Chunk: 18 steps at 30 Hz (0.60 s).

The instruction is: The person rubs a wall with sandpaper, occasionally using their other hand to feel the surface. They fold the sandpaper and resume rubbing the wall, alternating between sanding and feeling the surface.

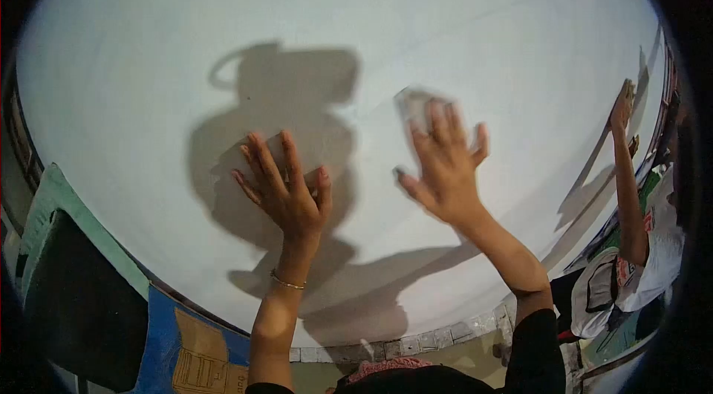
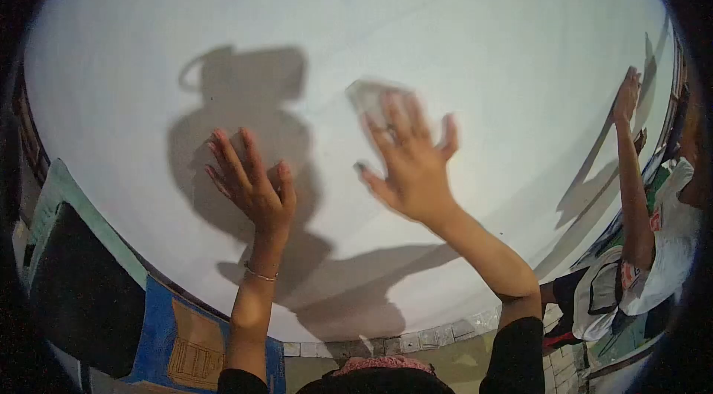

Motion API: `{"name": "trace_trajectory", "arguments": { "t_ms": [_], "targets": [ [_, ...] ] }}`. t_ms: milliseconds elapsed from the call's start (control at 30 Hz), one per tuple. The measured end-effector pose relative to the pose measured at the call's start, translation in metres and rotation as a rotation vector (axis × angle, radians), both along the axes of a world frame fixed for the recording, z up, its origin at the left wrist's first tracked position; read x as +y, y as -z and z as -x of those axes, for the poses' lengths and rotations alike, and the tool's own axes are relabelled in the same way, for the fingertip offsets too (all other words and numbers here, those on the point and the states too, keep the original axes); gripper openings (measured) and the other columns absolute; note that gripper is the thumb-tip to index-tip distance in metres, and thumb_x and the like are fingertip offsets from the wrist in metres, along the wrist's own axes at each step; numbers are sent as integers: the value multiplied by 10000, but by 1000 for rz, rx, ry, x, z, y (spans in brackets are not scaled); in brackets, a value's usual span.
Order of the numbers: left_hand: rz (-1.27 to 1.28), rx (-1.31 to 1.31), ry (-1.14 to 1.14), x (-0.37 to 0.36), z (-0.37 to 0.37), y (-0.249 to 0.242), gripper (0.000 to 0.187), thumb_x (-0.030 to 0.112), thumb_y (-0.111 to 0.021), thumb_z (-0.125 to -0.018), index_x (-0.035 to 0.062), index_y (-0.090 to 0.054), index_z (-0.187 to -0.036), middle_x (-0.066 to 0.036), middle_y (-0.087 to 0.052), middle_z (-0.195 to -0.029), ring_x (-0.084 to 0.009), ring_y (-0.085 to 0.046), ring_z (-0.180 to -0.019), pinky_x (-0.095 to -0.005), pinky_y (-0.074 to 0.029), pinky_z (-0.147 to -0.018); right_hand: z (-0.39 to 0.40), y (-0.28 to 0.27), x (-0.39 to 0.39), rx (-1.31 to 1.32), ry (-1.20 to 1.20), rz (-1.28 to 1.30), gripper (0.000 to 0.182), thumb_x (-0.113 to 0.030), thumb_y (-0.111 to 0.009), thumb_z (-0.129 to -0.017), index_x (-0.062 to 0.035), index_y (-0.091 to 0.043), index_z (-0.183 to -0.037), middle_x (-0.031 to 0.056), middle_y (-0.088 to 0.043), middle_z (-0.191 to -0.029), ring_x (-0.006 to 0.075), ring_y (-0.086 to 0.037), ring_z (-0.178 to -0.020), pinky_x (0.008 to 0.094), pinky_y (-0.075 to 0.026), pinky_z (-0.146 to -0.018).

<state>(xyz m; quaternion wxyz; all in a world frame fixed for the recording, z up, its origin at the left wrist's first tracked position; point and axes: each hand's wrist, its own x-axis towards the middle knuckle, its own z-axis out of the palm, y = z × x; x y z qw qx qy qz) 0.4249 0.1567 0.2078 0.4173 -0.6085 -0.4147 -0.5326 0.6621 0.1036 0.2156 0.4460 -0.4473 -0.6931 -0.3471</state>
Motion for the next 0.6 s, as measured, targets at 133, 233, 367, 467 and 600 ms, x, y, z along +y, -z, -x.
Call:
{"name": "trace_trajectory", "arguments": {
  "t_ms": [133, 233, 367, 467, 600],
  "targets": [
    [-37, 19, -5, 6, 5, 6, 612, 437, -343, -948, 120, -288, -1469, -192, -145, -1539, -388, -125, -1417, -603, -34, -1091, 23, 21, 11, -274, -16, -59, 517, -490, -526, -868, -297, -491, -1346, 23, -326, -1501, 197, -236, -1408, 566, 62, -1096],
    [-46, -1, 4, 8, 4, 13, 584, 413, -305, -963, 118, -295, -1466, -188, -151, -1539, -388, -143, -1414, -592, -37, -1096, 10, -8, 9, -71, 142, -129, 505, -457, -484, -903, -256, -476, -1367, 41, -327, -1500, 222, -244, -1403, 542, 84, -1090],
    [-59, 0, -8, 14, 6, 15, 569, 405, -278, -969, 116, -311, -1459, -186, -157, -1538, -384, -144, -1414, -584, -41, -1101, 13, -19, 15, 125, 135, -186, 521, -426, -497, -898, -223, -467, -1377, 82, -316, -1502, 256, -226, -1410, 523, 74, -1091],
    [-29, -34, 32, 16, 6, 20, 536, 387, -290, -968, 140, -366, -1438, -214, -212, -1514, -385, -173, -1408, -595, -15, -1100, 43, 14, 16, -189, 21, -55, 530, -465, -517, -881, -255, -478, -1366, 43, -327, -1501, 226, -240, -1407, 526, 85, -1093],
    [-16, -9, 0, 20, 0, 23, 542, 375, -269, -976, 119, -336, -1449, -181, -179, -1534, -369, -144, -1418, -577, -40, -1106, 33, 15, 23, -256, 0, -64, 507, -497, -530, -869, -284, -519, -1328, 12, -345, -1492, 206, -290, -1388, 520, 114, -1093]
  ]
}}
